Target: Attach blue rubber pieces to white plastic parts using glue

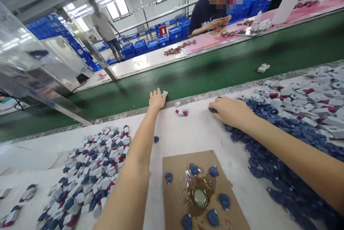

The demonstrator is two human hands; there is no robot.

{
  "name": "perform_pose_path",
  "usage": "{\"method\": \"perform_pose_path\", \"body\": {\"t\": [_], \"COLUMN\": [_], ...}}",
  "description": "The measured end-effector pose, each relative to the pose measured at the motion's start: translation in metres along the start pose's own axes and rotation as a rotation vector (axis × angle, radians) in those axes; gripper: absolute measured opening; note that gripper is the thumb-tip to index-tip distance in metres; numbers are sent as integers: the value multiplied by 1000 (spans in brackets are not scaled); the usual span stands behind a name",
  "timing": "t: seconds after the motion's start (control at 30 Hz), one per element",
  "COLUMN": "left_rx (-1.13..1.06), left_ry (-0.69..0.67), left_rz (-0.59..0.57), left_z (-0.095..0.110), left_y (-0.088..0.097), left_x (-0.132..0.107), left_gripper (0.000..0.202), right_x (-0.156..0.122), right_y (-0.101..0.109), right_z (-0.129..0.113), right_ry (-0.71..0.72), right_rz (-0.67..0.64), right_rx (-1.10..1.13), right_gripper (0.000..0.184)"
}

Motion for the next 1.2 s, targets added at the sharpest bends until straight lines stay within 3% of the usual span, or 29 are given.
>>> {"method": "perform_pose_path", "body": {"t": [0.13,0.23,0.33,0.47,0.57,0.63,0.73,0.83,1.03,1.2], "left_rx": [-106,-249,-441,-741,-955,-1070,-1225,-1302,-1421,-1482], "left_ry": [61,88,154,237,250,244,267,356,493,561], "left_rz": [-17,-43,-60,-141,-174,-184,-180,-132,-49,-10], "left_z": [-9,-18,-25,-30,-32,-31,-31,-38,-57,-69], "left_y": [-22,-14,3,23,39,49,59,59,33,11], "left_x": [13,2,-19,-83,-156,-207,-272,-311,-339,-345], "left_gripper": [35,34,35,29,21,21,35,41,44,47], "right_x": [25,13,-16,-74,-117,-138,-154,-160,-170,-176], "right_y": [-18,-17,-9,0,3,4,7,7,-6,-18], "right_z": [10,7,-9,-38,-55,-61,-68,-74,-87,-73], "right_ry": [67,149,239,371,475,501,478,375,312,205], "right_rz": [-50,-9,62,264,411,437,355,158,-81,-65], "right_rx": [-66,-41,27,243,437,489,578,672,687,806], "right_gripper": [9,18,25,33,31,31,31,29,35,34]}}
Point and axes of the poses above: each hand's wrist, its own x-axis towards the middle knuckle, its own y-axis out of the back of the hand, z = x × y, the point moved 8 cm from there along x, towards the middle knuckle, and after that the axes turned 7 degrees about x, right-handed, at the moved point
